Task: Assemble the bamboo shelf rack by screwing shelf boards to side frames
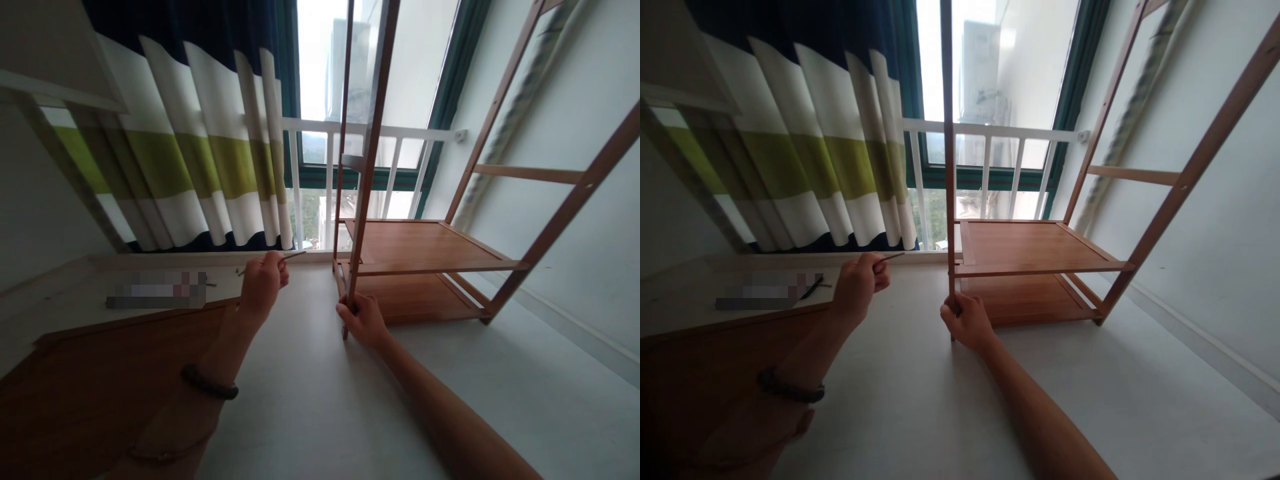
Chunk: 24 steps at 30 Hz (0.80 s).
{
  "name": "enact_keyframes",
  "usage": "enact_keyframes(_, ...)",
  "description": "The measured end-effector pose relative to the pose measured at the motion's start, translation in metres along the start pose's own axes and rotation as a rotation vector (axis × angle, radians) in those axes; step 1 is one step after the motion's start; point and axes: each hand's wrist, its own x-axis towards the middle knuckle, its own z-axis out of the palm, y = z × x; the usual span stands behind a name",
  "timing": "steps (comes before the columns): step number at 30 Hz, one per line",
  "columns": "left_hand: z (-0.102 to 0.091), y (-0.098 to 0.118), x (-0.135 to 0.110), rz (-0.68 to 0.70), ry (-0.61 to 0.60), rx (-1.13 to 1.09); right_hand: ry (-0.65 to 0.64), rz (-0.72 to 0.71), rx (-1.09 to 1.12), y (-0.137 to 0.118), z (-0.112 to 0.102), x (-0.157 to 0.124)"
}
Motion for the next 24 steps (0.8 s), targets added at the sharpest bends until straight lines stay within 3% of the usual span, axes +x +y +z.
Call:
enact_keyframes(6, -0.016, -0.046, -0.005, -0.068, -0.176, 0.309, 0.004, -0.041, -0.041, -0.001, 0.020, 0.014)
enact_keyframes(13, -0.028, -0.058, -0.041, -0.052, -0.249, 0.482, -0.068, -0.103, -0.114, -0.020, 0.046, 0.021)
enact_keyframes(19, -0.037, -0.055, -0.065, -0.043, -0.449, 0.417, -0.005, -0.149, 0.005, -0.012, 0.028, -0.021)
enact_keyframes(24, -0.025, -0.048, -0.073, 0.006, -0.528, 0.346, -0.286, -0.178, -0.053, -0.009, 0.007, -0.043)
